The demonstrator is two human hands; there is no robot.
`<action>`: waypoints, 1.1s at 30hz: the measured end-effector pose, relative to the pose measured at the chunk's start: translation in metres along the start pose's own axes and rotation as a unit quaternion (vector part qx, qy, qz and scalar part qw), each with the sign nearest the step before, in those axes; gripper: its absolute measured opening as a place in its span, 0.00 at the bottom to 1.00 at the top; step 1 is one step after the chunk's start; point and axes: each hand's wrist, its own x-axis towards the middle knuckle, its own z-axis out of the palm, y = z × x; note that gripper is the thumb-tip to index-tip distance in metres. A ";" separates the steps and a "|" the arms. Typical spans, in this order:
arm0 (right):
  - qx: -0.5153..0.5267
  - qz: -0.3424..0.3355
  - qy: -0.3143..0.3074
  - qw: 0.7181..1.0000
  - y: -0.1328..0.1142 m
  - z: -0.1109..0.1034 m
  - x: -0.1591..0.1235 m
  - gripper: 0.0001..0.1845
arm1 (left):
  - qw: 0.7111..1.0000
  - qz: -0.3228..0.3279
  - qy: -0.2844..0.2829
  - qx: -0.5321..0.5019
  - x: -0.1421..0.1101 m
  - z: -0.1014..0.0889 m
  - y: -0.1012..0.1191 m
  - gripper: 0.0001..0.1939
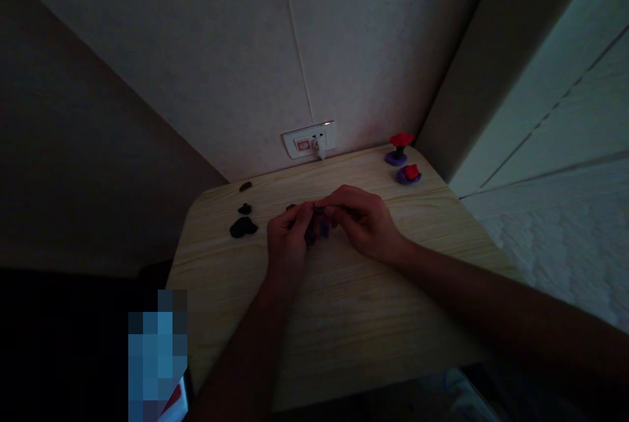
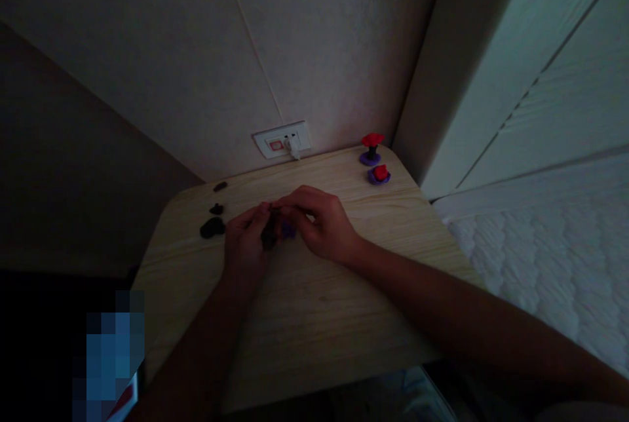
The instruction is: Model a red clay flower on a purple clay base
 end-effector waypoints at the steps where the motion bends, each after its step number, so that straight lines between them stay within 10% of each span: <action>1: 0.003 -0.002 0.000 1.000 0.000 0.000 0.000 0.10 | 0.999 -0.022 -0.004 -0.028 0.001 0.000 0.000 0.17; 8: 0.094 0.109 0.056 0.988 0.004 0.004 -0.002 0.11 | 0.993 -0.077 -0.032 -0.086 0.002 0.002 0.004 0.17; 33: -0.153 -0.125 -0.017 0.980 0.001 0.001 -0.003 0.10 | 0.989 -0.105 -0.027 -0.102 -0.003 0.006 0.008 0.18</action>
